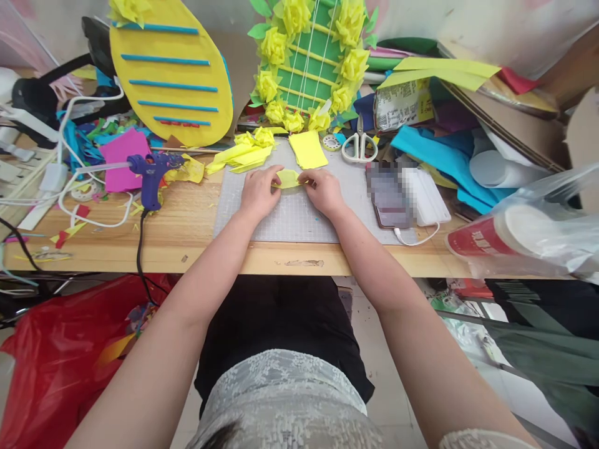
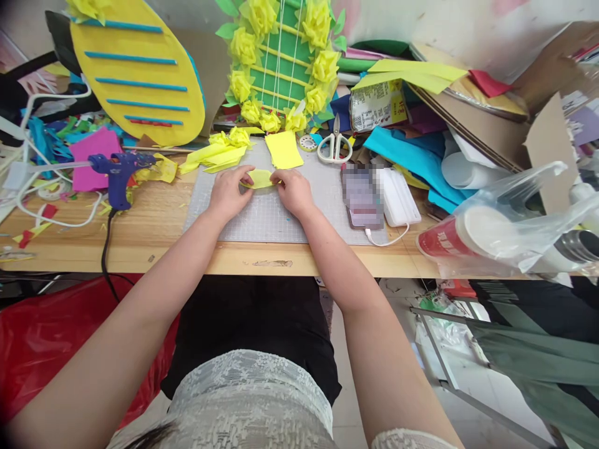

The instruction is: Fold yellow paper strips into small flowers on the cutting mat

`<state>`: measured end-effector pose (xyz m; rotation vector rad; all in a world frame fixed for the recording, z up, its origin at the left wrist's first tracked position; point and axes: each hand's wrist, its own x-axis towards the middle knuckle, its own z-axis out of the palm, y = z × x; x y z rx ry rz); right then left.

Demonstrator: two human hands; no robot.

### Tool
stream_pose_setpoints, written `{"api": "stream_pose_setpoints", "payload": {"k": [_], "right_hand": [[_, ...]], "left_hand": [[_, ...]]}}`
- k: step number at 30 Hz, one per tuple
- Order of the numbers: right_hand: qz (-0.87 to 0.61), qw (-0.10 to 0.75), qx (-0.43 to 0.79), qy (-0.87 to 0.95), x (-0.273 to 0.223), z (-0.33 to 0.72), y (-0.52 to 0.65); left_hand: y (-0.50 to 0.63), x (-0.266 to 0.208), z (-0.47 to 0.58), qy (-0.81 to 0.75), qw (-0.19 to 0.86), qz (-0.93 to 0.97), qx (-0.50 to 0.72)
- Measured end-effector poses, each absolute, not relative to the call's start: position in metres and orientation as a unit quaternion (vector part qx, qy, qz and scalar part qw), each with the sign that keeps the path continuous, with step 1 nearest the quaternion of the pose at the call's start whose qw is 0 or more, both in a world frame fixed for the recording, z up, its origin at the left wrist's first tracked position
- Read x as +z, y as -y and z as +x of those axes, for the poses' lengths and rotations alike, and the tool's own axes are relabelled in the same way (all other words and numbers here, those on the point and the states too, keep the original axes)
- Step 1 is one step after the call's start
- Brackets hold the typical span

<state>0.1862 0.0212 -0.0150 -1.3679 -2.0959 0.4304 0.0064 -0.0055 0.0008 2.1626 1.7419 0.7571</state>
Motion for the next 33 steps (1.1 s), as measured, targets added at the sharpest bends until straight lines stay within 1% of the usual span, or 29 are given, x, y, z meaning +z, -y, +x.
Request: {"api": "stream_pose_setpoints", "payload": {"k": [6, 13, 24, 33], "right_hand": [[-0.506, 0.323, 0.2, 0.775, -0.014, 0.184, -0.018], [-0.542, 0.337, 0.277, 0.718, -0.018, 0.178, -0.023], [-0.597, 0.308, 0.23, 0.704, -0.018, 0.164, -0.022], [-0.614, 0.285, 0.197, 0.709, -0.016, 0.159, -0.019]], "left_hand": [[0.003, 0.0, 0.005, -0.61, 0.133, 0.738, 0.257], [0.006, 0.002, 0.007, -0.631, 0.125, 0.713, 0.279], [0.004, -0.001, 0.014, -0.674, 0.105, 0.678, 0.275], [0.006, -0.001, 0.017, -0.677, 0.089, 0.675, 0.278]]}}
